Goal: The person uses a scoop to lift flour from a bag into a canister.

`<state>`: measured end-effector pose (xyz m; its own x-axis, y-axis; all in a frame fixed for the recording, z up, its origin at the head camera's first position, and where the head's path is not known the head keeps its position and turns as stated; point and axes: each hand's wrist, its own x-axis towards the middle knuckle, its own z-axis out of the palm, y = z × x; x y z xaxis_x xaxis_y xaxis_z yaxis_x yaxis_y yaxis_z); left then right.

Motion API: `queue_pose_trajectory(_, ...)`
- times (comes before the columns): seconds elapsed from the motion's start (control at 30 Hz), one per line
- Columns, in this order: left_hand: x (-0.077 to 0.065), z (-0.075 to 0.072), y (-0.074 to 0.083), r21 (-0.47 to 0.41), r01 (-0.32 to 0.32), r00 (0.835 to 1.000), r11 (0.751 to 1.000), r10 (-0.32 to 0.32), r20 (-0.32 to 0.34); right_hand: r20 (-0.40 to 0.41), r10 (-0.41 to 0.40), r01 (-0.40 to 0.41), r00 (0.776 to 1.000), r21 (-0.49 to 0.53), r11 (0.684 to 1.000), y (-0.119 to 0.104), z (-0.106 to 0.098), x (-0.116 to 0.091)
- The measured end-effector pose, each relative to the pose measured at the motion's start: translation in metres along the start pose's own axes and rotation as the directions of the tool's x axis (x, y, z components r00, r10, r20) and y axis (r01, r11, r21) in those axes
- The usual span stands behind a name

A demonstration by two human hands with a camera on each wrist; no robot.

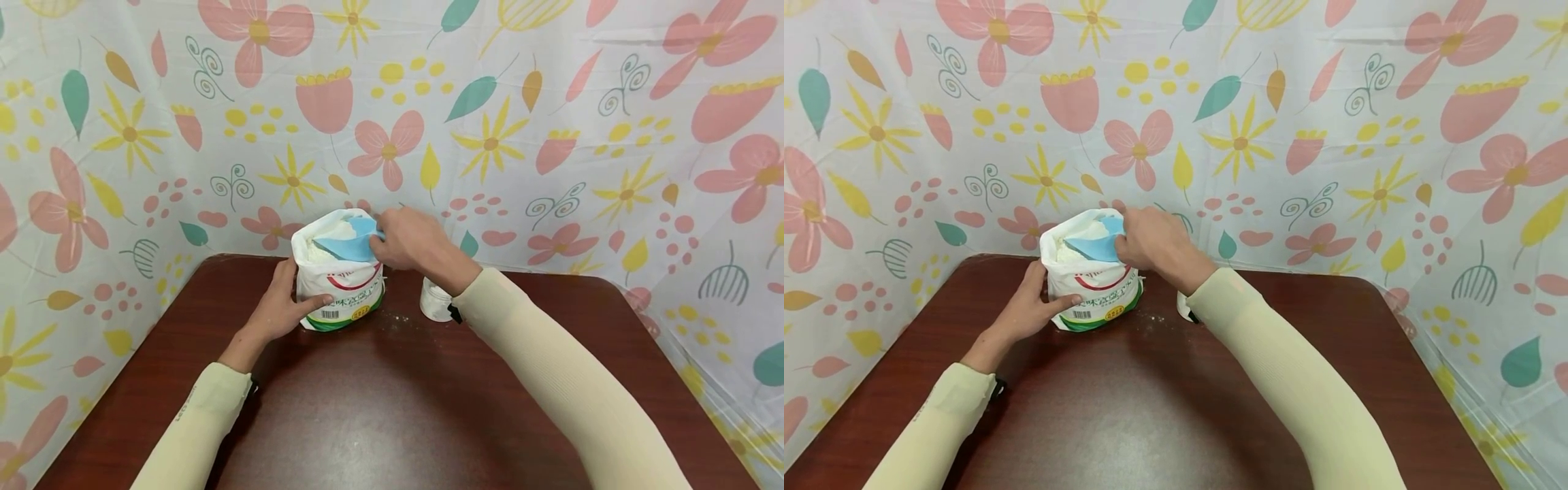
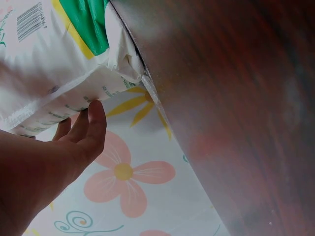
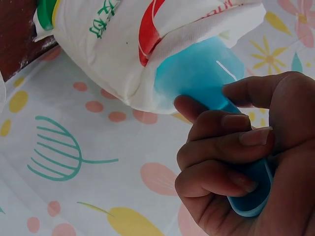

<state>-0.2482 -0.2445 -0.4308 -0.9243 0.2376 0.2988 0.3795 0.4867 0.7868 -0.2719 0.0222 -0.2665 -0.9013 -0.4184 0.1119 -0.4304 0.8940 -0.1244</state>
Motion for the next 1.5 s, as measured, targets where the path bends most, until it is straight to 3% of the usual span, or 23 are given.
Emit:
queue_pose_trajectory(0.4, 0.002, 0.003, 0.001, 0.006, -0.001, 1.0, 1.0, 0.001, 0.008, 0.052, 0.016, -0.017, 0.999, 0.022, 1.0, 0.005, -0.012, -0.001)
queue_pose_trajectory(0.97, -0.002, 0.003, -0.001, 0.018, 0.047, 0.999, 0.999, -0.048, 0.013, 0.047, 0.001, -0.003, 0.999, 0.032, 0.999, 0.014, -0.026, -0.012)
queue_pose_trajectory(1.3, -0.002, 0.001, -0.002, 0.012, 0.011, 1.0, 1.0, -0.011, 0.008, 0.04, -0.002, 0.002, 0.999, 0.007, 1.0, 0.02, -0.033, -0.018)
queue_pose_trajectory(1.5, -0.002, 0.001, -0.001, 0.017, 0.023, 1.0, 1.0, -0.023, 0.007, 0.003, -0.007, 0.007, 1.0, 0.006, 1.0, 0.025, -0.037, -0.022)
